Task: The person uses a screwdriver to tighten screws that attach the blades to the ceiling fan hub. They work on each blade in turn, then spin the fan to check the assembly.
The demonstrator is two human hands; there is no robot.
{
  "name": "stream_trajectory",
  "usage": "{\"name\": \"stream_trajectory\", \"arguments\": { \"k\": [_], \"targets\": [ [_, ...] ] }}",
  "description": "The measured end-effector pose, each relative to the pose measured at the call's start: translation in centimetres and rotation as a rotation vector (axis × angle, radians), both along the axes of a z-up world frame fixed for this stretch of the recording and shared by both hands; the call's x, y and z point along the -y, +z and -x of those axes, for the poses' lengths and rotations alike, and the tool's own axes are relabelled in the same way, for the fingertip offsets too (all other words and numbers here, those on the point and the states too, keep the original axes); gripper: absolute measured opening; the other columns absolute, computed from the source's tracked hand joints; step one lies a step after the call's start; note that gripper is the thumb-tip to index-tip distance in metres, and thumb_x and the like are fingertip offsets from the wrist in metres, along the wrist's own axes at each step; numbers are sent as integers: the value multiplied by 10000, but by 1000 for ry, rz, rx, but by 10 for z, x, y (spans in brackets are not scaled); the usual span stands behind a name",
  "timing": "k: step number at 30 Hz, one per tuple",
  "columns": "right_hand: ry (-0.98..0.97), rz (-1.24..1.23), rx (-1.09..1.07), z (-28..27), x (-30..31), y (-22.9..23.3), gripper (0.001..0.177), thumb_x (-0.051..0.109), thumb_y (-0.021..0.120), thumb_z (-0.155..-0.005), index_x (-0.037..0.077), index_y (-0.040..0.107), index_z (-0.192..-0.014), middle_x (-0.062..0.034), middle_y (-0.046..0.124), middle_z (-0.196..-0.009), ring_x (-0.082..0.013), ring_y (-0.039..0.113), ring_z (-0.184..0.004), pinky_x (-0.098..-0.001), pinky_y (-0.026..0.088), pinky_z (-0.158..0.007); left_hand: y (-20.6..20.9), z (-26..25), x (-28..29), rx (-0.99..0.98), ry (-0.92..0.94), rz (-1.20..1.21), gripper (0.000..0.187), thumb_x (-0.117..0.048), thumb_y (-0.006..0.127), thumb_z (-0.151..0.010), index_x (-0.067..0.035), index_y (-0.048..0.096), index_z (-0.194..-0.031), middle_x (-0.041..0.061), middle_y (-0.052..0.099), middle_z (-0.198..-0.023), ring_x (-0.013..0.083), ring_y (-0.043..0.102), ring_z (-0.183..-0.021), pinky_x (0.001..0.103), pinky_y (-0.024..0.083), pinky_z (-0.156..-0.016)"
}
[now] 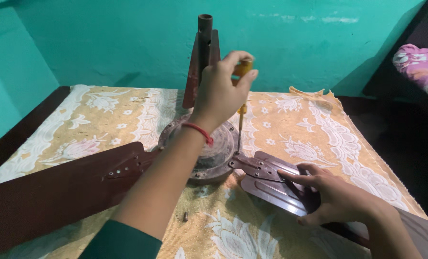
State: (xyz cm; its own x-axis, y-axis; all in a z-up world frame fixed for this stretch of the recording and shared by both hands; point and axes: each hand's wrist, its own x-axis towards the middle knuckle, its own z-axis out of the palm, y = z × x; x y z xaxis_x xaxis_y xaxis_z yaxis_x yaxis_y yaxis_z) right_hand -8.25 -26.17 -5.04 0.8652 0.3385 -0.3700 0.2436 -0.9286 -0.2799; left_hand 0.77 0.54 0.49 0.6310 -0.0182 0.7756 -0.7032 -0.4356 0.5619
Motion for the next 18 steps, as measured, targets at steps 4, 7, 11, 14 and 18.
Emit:
{"name": "stream_trajectory", "arguments": {
  "k": [4, 7, 11, 14, 18],
  "targets": [
    [-2, 72, 6, 0, 1, -1, 1155, 448, 981, -539, 444, 428, -1553, -61, 323, -1608, -248, 502, -1401, -353, 438, -1165, -6, 19, 8, 121, 278, -50, 318, -267, 801, -891, -94, 710, -1141, 137, 730, -935, 255, 746, -753, 361, 597, -623],
    [29, 47, 30, 0, 0, 0, 1155, 441, 975, -534, 432, 432, -1553, -82, 346, -1594, -260, 505, -1395, -358, 436, -1163, -1, 23, 16, 115, 341, -75, 363, -297, 870, -798, -108, 733, -1076, 129, 724, -853, 266, 732, -710, 394, 575, -597],
    [10, 49, 7, 0, -1, 2, 1163, 427, 984, -538, 447, 424, -1558, -76, 331, -1601, -256, 484, -1411, -360, 422, -1172, 8, 14, 21, 18, 216, -38, 335, -234, 883, -771, -83, 735, -1031, 123, 759, -842, 223, 763, -694, 357, 599, -630],
    [3, 62, -5, 0, -2, 3, 1165, 422, 986, -546, 454, 414, -1560, -62, 319, -1608, -249, 472, -1420, -357, 416, -1176, 9, 7, 22, 179, 221, -9, 354, -154, 887, -740, -36, 727, -1033, 162, 756, -837, 249, 762, -719, 346, 602, -645],
    [3, 64, -3, 1, -3, 5, 1146, 407, 981, -558, 464, 419, -1556, -46, 314, -1611, -237, 458, -1432, -350, 410, -1183, 11, 4, 10, 10, 244, 6, 262, -135, 871, -765, -32, 741, -967, 153, 757, -770, 225, 761, -650, 337, 592, -600]
  ]
}}
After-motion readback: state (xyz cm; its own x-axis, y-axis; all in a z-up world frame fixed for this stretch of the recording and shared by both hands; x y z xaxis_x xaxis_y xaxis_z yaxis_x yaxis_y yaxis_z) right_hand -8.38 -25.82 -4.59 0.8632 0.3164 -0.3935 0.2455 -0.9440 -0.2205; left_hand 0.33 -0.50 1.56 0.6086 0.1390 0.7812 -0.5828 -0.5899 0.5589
